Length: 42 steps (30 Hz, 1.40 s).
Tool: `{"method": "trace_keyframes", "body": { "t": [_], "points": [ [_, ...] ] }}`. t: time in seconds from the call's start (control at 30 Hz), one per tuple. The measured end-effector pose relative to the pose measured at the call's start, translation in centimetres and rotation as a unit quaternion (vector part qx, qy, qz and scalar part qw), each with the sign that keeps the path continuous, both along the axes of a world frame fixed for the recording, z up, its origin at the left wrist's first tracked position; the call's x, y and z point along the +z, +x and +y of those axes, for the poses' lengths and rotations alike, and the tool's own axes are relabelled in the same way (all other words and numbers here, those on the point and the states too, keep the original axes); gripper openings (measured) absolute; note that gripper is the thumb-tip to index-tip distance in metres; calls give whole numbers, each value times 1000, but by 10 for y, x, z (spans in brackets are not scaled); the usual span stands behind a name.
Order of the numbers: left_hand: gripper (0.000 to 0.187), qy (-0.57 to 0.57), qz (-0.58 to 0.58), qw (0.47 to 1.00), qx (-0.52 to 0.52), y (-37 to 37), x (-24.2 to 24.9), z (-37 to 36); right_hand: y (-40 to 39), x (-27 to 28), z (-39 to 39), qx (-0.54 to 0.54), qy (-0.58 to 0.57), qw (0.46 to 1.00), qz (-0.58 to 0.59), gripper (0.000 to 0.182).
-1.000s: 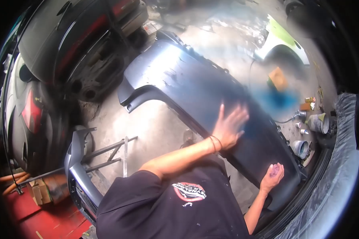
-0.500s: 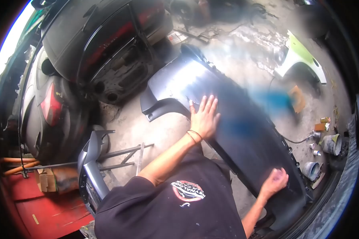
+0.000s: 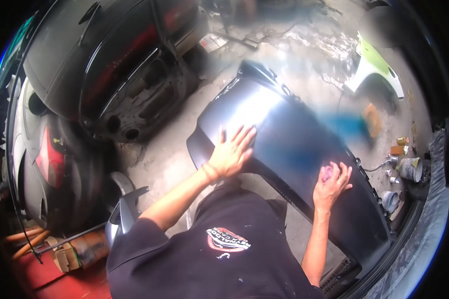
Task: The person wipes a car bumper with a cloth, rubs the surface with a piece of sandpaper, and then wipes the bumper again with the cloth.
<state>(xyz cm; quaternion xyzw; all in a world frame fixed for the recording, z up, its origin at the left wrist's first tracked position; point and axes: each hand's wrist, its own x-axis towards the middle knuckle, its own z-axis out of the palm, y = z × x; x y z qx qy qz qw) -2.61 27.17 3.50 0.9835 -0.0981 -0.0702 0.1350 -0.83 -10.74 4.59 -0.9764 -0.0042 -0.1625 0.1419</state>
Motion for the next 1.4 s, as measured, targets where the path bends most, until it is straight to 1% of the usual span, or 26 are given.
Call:
{"method": "trace_keyframes", "body": {
  "t": [0.03,0.07,0.1,0.17,0.27,0.33,0.4,0.47,0.57,0.6,0.67,0.73,0.77,0.8,0.83,0.9,0.93,0.97,1.0,1.03,1.13,1.17,1.23,1.27,1.3,1.4],
  "points": [
    [66,-2,17,1000,-11,1,8,8,1,-3,2,-3,7,1000,-11,36],
    [67,-5,37,999,-22,2,9,15,0,-2,5,-18,-5,1000,8,37],
    [67,-15,40,999,-24,16,0,22,2,-4,4,-12,-4,1000,4,37],
    [68,-29,19,999,-4,80,-27,31,0,-6,5,-16,-13,1000,7,38],
    [70,-138,19,989,57,171,-47,40,-1,0,12,-45,-32,997,51,38],
    [69,-125,17,991,45,172,-43,45,1,-3,11,-56,-37,996,58,38],
    [70,-102,9,995,-22,121,-35,55,1,-7,7,-46,-43,997,54,38],
    [67,-70,10,996,-55,50,-27,67,4,-9,4,-43,-38,997,50,38],
    [68,-97,28,994,-42,3,-10,81,4,-8,7,-49,-40,997,51,35],
    [68,-99,29,994,-38,14,-16,81,5,-9,8,-46,-41,997,52,35],
    [68,-88,5,996,-16,68,-44,76,5,-11,5,-31,-42,998,30,34],
    [68,-118,-48,990,55,142,-75,71,4,-9,8,-29,-48,998,38,35],
    [68,-127,-51,988,74,173,-86,66,4,-7,8,-27,-51,997,43,35],
    [68,-135,-57,985,96,189,-90,66,3,-6,7,-18,-56,997,47,35],
    [68,-138,-56,983,107,179,-79,68,5,-10,5,-9,-64,997,33,36],
    [67,-98,-64,993,27,121,-54,63,3,-12,-1,7,-67,997,26,37],
    [64,-117,-95,989,8,75,-55,62,3,-13,-2,7,-73,997,22,38],
    [67,-144,-24,989,10,39,-19,68,4,-14,-2,5,-78,997,18,38],
    [72,-187,-9,982,19,3,-8,75,7,-14,-1,6,-73,997,19,38],
    [77,-168,61,984,24,-20,0,78,7,-12,1,11,-68,997,18,39],
    [74,-142,62,988,28,-11,-8,86,8,-14,-2,21,-75,997,13,40],
    [72,-64,35,997,3,13,-24,90,8,-13,-2,21,-74,997,13,40],
    [69,-148,40,982,114,85,-59,102,5,-12,0,20,-76,997,16,40],
    [69,-182,84,970,134,128,-71,112,6,-11,1,22,-68,997,15,39],
    [68,-214,129,956,153,152,-78,118,5,-10,3,22,-60,998,15,38],
    [67,-188,102,967,142,144,-78,113,4,-11,3,8,-64,998,21,37]
  ]
}}
